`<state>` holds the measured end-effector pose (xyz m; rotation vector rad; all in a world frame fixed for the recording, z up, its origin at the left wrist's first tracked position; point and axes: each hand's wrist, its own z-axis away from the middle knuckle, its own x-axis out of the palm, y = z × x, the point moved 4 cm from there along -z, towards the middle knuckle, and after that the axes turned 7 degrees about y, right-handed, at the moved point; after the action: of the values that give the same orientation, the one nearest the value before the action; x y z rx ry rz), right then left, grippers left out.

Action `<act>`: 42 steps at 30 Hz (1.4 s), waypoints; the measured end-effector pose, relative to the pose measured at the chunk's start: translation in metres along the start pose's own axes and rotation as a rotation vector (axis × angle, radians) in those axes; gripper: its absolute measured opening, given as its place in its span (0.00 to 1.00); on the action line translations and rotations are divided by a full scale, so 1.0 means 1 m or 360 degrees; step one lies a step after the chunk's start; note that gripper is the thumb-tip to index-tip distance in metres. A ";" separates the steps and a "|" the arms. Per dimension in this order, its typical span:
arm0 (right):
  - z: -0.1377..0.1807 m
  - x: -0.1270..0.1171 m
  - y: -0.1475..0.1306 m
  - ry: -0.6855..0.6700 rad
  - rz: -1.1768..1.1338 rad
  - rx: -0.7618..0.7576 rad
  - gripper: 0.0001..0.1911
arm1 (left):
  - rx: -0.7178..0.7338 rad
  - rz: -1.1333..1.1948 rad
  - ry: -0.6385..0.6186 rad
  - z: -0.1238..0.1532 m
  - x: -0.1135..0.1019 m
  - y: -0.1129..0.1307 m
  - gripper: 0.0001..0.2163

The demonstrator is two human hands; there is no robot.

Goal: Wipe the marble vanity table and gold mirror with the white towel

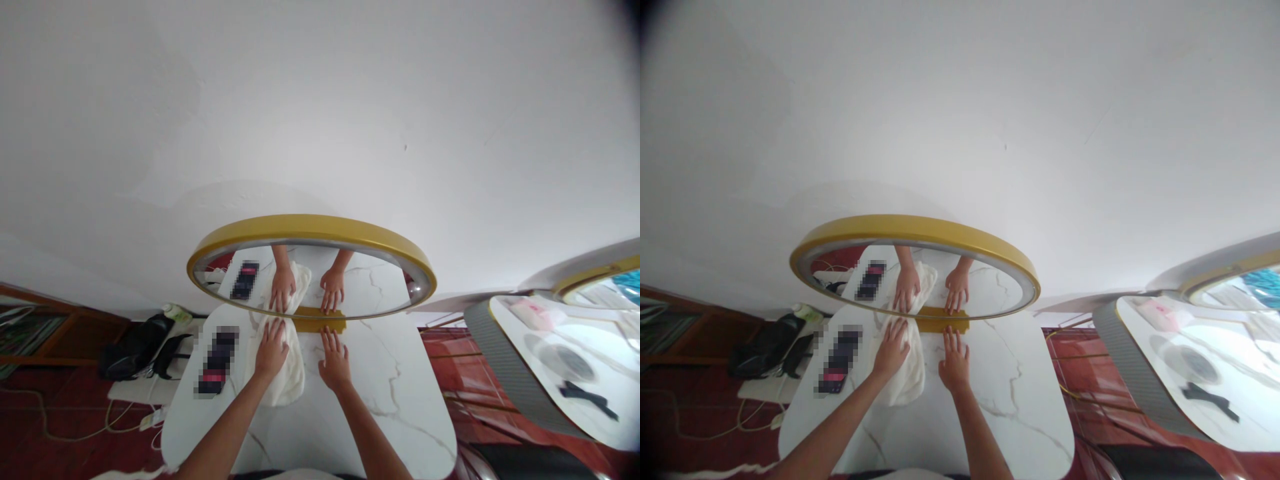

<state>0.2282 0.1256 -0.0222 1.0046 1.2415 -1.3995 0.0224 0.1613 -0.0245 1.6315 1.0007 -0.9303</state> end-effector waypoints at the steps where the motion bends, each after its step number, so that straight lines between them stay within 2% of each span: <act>1: 0.000 0.000 0.000 -0.0006 0.0004 0.0001 0.48 | 0.0010 0.0001 0.0000 0.004 -0.001 0.001 0.28; 9: 0.000 -0.002 -0.001 -0.0012 0.0032 0.0005 0.47 | 0.0020 -0.0014 -0.0026 0.024 -0.002 0.003 0.28; 21: 0.000 0.001 0.000 0.0001 0.0033 0.0005 0.48 | -0.0023 0.0089 -0.0091 -0.024 0.003 -0.016 0.29; 27: -0.001 0.003 0.001 -0.0028 0.0030 0.0005 0.49 | -0.0010 0.0128 -0.0085 -0.021 0.005 -0.019 0.29; 36: 0.000 0.006 0.002 0.0006 0.0027 0.0001 0.49 | -0.0072 0.0047 0.0040 0.014 0.012 0.011 0.29; 42: 0.000 0.004 0.002 0.0016 0.0010 0.0000 0.49 | -0.0084 0.0041 -0.0055 0.019 0.019 0.046 0.31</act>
<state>0.2293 0.1247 -0.0266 1.0157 1.2446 -1.3913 0.0693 0.1374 -0.0307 1.5759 0.9708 -0.9046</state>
